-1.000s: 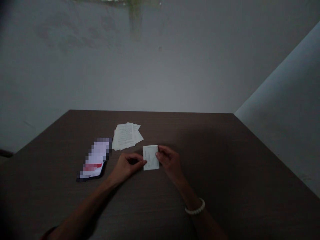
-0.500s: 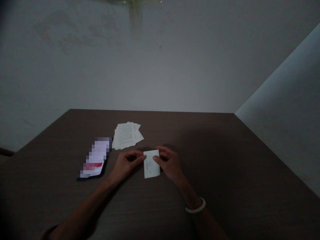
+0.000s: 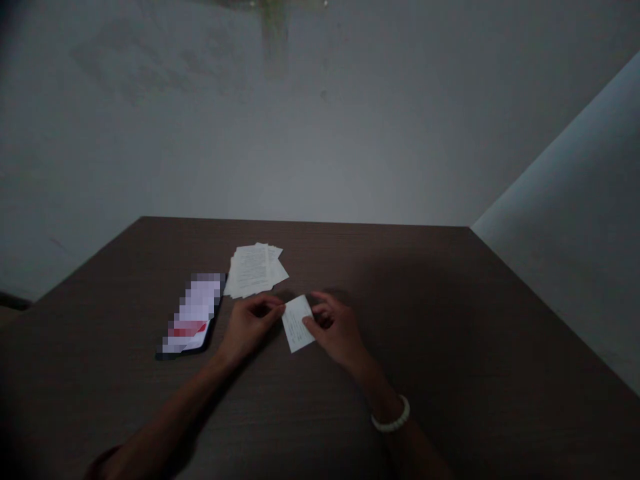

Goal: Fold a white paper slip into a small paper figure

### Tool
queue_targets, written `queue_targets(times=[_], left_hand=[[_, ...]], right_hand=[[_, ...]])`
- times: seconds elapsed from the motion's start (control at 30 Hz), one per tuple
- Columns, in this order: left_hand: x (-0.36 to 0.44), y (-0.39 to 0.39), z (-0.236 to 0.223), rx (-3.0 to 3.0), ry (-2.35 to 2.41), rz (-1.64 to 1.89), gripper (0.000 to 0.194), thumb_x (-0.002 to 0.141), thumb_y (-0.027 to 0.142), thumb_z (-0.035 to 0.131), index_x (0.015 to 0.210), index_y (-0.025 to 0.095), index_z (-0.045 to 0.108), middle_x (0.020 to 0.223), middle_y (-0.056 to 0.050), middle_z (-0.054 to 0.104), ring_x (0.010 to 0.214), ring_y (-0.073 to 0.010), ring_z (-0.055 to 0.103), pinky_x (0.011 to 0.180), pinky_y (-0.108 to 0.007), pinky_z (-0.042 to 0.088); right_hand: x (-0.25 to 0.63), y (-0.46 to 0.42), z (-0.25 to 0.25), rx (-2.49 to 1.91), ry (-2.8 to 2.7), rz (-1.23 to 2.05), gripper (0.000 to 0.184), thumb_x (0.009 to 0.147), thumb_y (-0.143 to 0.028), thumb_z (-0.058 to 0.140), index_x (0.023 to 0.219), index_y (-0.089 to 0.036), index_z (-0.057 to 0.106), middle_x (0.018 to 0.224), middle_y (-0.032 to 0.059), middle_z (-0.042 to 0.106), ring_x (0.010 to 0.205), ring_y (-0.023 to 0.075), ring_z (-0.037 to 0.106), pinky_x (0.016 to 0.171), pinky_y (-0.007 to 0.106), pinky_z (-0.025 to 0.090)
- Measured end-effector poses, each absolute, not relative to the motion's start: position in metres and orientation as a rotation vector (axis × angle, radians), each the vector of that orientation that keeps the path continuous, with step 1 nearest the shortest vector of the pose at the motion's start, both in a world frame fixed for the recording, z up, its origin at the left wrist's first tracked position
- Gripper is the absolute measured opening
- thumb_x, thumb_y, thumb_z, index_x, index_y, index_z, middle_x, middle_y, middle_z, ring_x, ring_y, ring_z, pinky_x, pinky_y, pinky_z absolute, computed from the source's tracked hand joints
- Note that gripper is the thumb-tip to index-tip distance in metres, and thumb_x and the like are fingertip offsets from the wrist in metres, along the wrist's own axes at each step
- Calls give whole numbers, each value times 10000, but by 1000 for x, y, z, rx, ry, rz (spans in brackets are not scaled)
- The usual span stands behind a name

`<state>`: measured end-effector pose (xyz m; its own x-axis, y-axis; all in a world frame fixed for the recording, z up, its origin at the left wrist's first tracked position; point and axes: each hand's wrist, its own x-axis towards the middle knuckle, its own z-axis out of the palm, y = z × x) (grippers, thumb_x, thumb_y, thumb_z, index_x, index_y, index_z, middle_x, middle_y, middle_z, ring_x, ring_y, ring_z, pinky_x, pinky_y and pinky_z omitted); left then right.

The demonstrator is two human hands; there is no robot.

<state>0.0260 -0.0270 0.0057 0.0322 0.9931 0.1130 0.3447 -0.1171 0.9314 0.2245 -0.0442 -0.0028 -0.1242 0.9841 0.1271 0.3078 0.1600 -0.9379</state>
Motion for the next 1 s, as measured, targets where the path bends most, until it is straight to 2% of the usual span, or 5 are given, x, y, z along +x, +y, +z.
queue_targets(times=[0.17, 0.37, 0.5, 0.8, 1.0], left_hand=[[27, -31, 6, 1795, 1393, 954, 119, 800, 211, 600, 826, 156, 703, 725, -25, 676, 663, -168, 620, 637, -279, 470], [24, -35, 7, 2150, 1327, 785, 266, 797, 144, 615, 1051, 151, 693, 780, -46, 662, 735, -192, 595, 707, -318, 462], [19, -33, 5, 2300, 1207, 763, 193, 801, 128, 629, 980, 149, 698, 800, -52, 638, 806, -212, 572, 759, -349, 468], [5, -27, -2, 2464, 1037, 784, 312, 834, 143, 593, 1127, 213, 673, 1363, -96, 513, 1193, -277, 495, 999, -497, 406], [4, -26, 3, 2565, 1015, 612, 291, 850, 144, 578, 1106, 217, 694, 1302, -66, 598, 1169, -284, 505, 990, -516, 401]], right_hand=[[225, -41, -8, -1359, -1612, 874, 408, 781, -207, 672, 1183, -195, 599, 896, 45, 745, 643, 142, 644, 585, 270, 506], [231, -35, -19, -1349, -1701, 758, 410, 786, -182, 682, 1188, -220, 611, 953, 37, 740, 740, 160, 661, 697, 309, 529], [232, -35, -22, -1319, -1783, 697, 395, 795, -155, 677, 1179, -232, 623, 958, 35, 733, 798, 176, 661, 769, 339, 524], [233, -32, -25, -1276, -1866, 642, 397, 793, -124, 703, 1167, -239, 635, 952, 24, 722, 865, 181, 653, 794, 332, 513], [233, -34, -17, -1313, -1952, 530, 297, 822, -162, 704, 1110, -228, 671, 955, 45, 717, 895, 206, 638, 816, 351, 502]])
